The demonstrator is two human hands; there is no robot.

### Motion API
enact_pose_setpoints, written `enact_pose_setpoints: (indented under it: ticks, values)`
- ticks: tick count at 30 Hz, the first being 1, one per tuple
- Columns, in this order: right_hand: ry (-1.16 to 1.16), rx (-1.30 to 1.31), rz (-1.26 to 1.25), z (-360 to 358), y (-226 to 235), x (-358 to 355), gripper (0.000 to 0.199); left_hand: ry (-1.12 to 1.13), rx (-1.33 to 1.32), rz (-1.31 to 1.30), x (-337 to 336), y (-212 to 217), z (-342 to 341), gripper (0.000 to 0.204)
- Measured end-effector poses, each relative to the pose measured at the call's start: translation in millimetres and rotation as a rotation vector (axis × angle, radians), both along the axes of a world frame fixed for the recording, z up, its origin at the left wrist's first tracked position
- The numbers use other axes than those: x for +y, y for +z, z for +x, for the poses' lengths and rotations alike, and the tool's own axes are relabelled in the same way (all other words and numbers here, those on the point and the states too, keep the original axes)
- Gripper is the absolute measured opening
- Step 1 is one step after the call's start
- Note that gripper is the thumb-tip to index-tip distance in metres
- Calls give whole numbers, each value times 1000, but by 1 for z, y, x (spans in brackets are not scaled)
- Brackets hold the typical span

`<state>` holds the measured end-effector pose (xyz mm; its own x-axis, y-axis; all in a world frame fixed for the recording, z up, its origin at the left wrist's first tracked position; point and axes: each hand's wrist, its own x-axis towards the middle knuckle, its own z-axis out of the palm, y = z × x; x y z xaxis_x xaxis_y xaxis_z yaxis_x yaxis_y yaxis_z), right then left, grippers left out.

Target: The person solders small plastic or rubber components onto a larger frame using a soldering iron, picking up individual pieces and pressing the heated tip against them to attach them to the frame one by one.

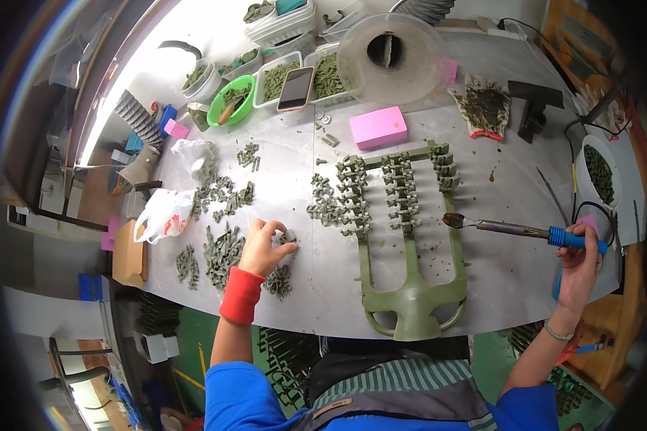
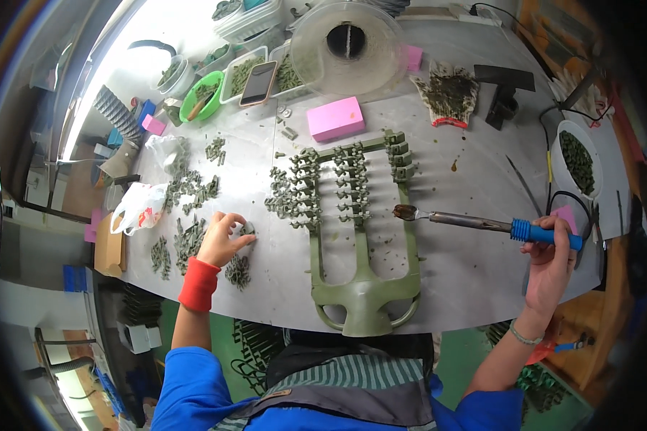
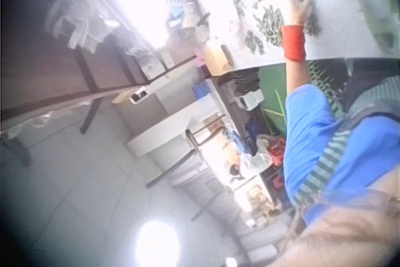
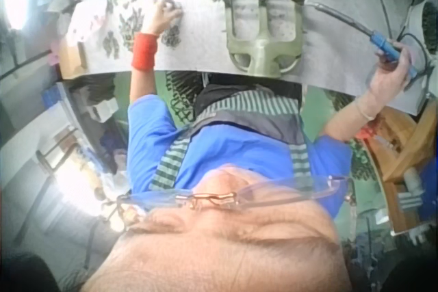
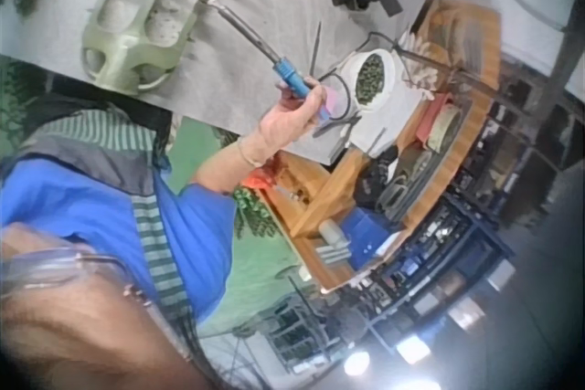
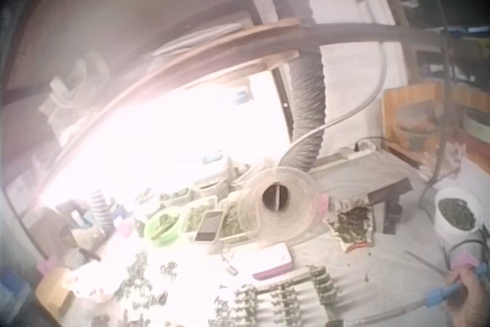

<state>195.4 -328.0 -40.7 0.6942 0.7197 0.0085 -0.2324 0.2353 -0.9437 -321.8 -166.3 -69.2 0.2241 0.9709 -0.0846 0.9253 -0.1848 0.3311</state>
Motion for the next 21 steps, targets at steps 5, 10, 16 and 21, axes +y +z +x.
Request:
enact_pose_setpoints:
  ticks: [5, 10, 16, 21]
  values:
    - [-66, -51, -21, -1, 8, -6, 24, 61, -334, -94, 9, 5, 11, 30]
    - [-82, -75, -12, -2, 5, -7, 23, -117, -785, -62, 14, 28, 89, 25]
    - [-28, -78, 46, 0, 3, -6, 20, -576, -629, 62, 10, 49, 215, 20]
    - [11, -33, 53, -3, -5, 1, 20, -514, -507, 105, 22, 27, 250, 18]
